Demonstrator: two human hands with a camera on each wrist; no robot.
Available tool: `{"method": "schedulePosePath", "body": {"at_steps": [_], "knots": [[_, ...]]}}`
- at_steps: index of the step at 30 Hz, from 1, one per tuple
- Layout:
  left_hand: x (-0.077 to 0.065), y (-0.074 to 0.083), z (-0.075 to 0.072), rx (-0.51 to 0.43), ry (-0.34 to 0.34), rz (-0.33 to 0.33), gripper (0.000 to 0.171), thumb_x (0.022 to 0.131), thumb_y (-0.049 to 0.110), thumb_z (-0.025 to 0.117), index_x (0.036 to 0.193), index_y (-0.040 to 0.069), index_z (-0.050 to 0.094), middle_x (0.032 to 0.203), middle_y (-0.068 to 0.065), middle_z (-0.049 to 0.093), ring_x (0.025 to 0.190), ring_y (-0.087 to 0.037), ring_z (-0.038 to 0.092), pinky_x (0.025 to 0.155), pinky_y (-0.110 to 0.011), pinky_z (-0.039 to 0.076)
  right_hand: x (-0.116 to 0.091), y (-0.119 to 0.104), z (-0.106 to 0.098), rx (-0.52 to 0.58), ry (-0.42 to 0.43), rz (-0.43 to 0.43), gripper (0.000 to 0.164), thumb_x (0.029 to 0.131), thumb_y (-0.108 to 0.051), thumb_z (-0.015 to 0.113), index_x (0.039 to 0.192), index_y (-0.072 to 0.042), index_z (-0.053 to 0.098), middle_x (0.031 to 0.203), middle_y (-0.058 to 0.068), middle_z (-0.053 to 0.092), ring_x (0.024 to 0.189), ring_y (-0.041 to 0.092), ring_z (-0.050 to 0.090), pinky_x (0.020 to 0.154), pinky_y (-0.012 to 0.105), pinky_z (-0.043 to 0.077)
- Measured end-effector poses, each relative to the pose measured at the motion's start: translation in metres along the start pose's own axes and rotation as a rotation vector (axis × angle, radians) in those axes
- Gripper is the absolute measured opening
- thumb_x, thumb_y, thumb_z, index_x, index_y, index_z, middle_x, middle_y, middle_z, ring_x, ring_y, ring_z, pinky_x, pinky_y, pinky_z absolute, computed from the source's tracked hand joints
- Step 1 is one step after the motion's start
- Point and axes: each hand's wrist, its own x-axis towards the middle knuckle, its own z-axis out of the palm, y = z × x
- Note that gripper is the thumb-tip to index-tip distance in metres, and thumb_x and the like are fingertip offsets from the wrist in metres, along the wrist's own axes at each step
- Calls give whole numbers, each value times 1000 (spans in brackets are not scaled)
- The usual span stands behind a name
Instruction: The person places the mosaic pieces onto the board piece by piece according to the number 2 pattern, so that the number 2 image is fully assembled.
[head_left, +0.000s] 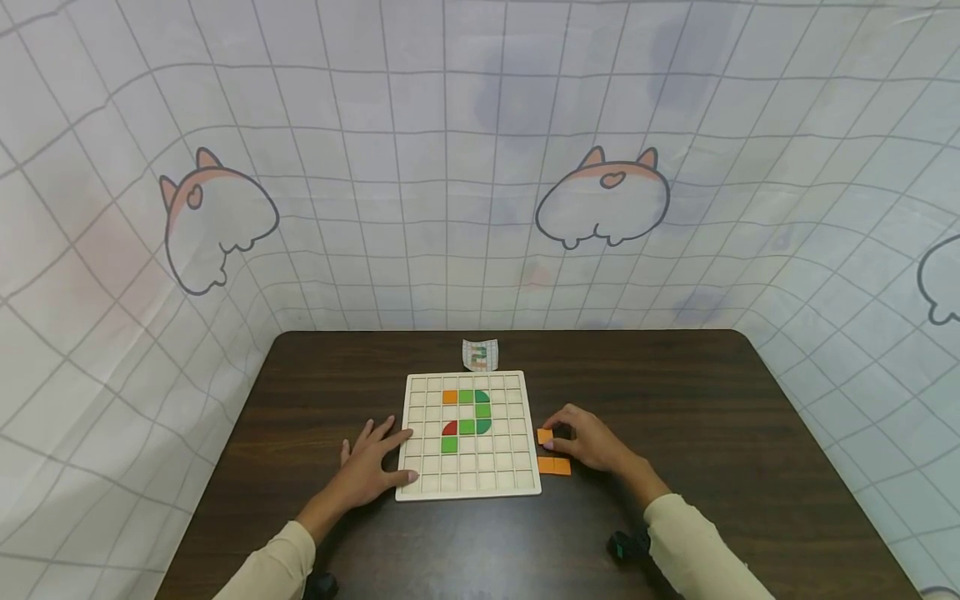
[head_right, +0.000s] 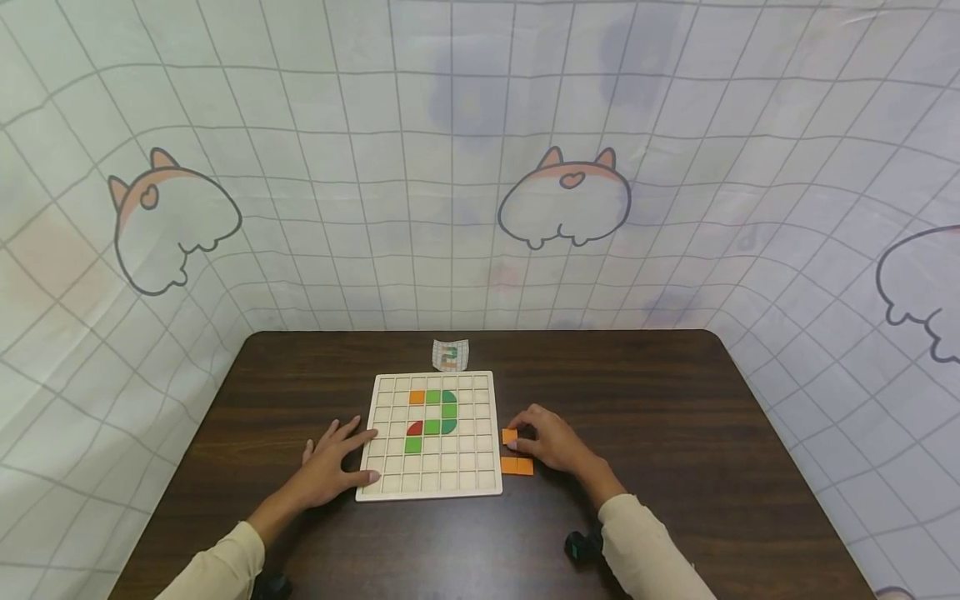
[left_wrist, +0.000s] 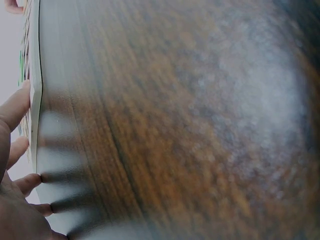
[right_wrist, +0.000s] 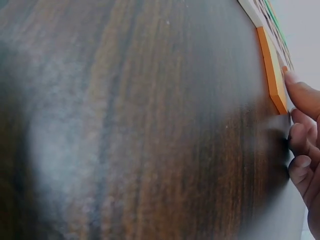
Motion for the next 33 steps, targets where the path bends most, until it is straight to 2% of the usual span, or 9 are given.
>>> {"method": "schedulePosePath", "body": {"at_steps": [6,13,20,24,27,29,31,32,33], "knots": [[1,0,0,-6,0,-4,79,83,43,80,151,19,48,166,-16,24,153,-48,6,108,-81,-3,1,0,2,-22,33,-6,18,93,-23,73,110,-16,69,106,-3,66,89,12,56,76,27,48],[0,0,0,-2,3,-2,79,83,44,81,150,19,49,165,-17,25,153,-49,7,108,-82,-2,4,-1,2,-12,19,22,16,92,-23,74,106,-17,68,99,-6,66,86,10,56,74,25,47],[1,1,1,4,9,-5,79,83,45,81,150,19,49,165,-16,26,153,-49,7,108,-82,-1,3,-1,1,108,16,34,11,95,-22,72,104,-17,68,90,-6,64,66,6,51,59,21,44],[0,1,1,1,9,-3,78,83,44,81,150,19,50,165,-16,25,153,-49,7,108,-82,-2,3,-2,-2,178,5,35,19,96,-22,71,113,-14,70,89,-3,63,59,6,47,54,21,42],[-1,0,0,-2,9,8,78,83,43,80,150,18,50,165,-17,25,153,-49,7,108,-82,-2,2,-3,-4,197,-5,16,28,97,-20,68,123,-10,70,99,2,68,70,9,56,60,22,48],[-1,0,0,-2,10,14,77,84,43,80,150,18,50,165,-18,26,153,-49,7,108,-82,-2,3,-3,-4,196,-6,-8,30,99,-18,65,128,-9,68,111,7,71,84,12,64,68,23,53],[-1,0,0,-4,7,16,76,84,43,80,150,18,50,165,-17,25,153,-49,6,108,-82,-2,3,-3,-4,190,-10,-11,31,100,-16,63,130,-9,68,123,10,70,101,16,66,77,24,55],[-1,0,0,-4,7,16,76,84,43,80,150,18,50,165,-17,25,153,-49,6,108,-82,-2,4,-4,-3,191,-11,-8,31,101,-17,62,130,-9,68,127,10,69,104,16,65,79,25,56],[-1,0,0,-4,7,16,77,84,43,80,150,18,50,165,-17,25,153,-49,6,108,-82,-2,4,-5,-3,201,-17,2,31,101,-17,62,130,-10,68,126,10,69,99,16,67,77,25,56]]}}
